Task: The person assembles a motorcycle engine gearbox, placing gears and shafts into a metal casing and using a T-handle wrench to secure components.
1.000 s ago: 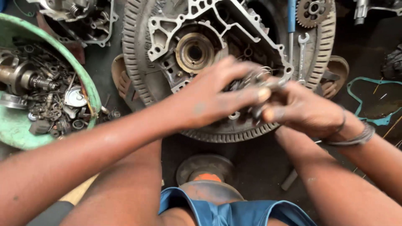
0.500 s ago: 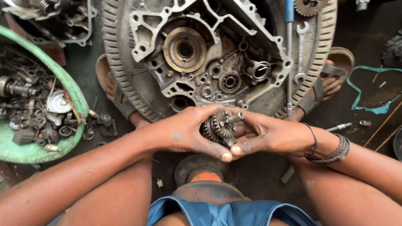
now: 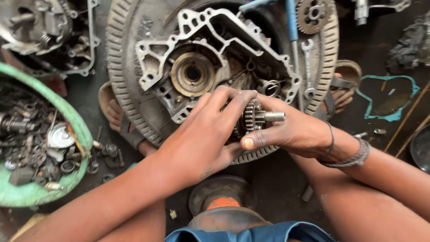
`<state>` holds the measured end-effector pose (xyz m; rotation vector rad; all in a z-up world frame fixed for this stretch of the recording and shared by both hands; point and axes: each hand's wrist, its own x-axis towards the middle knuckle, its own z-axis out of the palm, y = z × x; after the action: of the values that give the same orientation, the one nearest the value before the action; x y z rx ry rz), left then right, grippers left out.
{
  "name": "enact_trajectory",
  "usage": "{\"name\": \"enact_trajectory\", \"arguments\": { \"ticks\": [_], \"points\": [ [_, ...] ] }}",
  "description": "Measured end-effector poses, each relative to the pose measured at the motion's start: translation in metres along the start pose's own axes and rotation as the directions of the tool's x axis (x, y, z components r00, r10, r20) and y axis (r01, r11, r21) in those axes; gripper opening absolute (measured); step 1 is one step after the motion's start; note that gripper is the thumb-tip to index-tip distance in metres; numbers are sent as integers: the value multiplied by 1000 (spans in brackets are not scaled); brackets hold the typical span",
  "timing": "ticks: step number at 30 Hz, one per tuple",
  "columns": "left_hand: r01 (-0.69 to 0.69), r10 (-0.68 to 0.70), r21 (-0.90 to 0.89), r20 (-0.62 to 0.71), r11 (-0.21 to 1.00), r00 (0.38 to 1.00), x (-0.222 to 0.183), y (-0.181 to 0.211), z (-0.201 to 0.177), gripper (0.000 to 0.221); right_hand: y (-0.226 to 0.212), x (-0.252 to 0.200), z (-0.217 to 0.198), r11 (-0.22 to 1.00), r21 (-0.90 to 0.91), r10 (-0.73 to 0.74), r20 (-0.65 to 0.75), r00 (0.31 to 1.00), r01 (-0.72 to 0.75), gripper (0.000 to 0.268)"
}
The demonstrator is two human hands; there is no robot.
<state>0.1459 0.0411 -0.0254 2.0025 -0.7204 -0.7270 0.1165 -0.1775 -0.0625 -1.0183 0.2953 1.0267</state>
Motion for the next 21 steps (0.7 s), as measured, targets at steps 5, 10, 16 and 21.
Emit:
{"name": "enact_trajectory", "arguments": {
  "ticks": [5, 10, 16, 21],
  "points": [
    [-105, 112, 214, -20, 971, 994, 4, 19, -6, 89, -4, -7, -3, 997, 76, -15, -11, 1000, 16, 90],
    [-255, 285, 298, -61, 920, 957, 5, 34, -22, 72, -7, -27, -22, 944, 257, -217, 21, 976, 205, 86],
    [-99, 151, 204, -259, 974, 954, -22, 18, -45, 50, -7, -89, -103, 829, 103, -466, -417, 780, 550, 70],
    [-362, 450, 412, -140, 836, 882, -39, -24, -43, 33, 43, -121, -215, 827, -373, -539, -737, 407, 419, 38]
  ]
}}
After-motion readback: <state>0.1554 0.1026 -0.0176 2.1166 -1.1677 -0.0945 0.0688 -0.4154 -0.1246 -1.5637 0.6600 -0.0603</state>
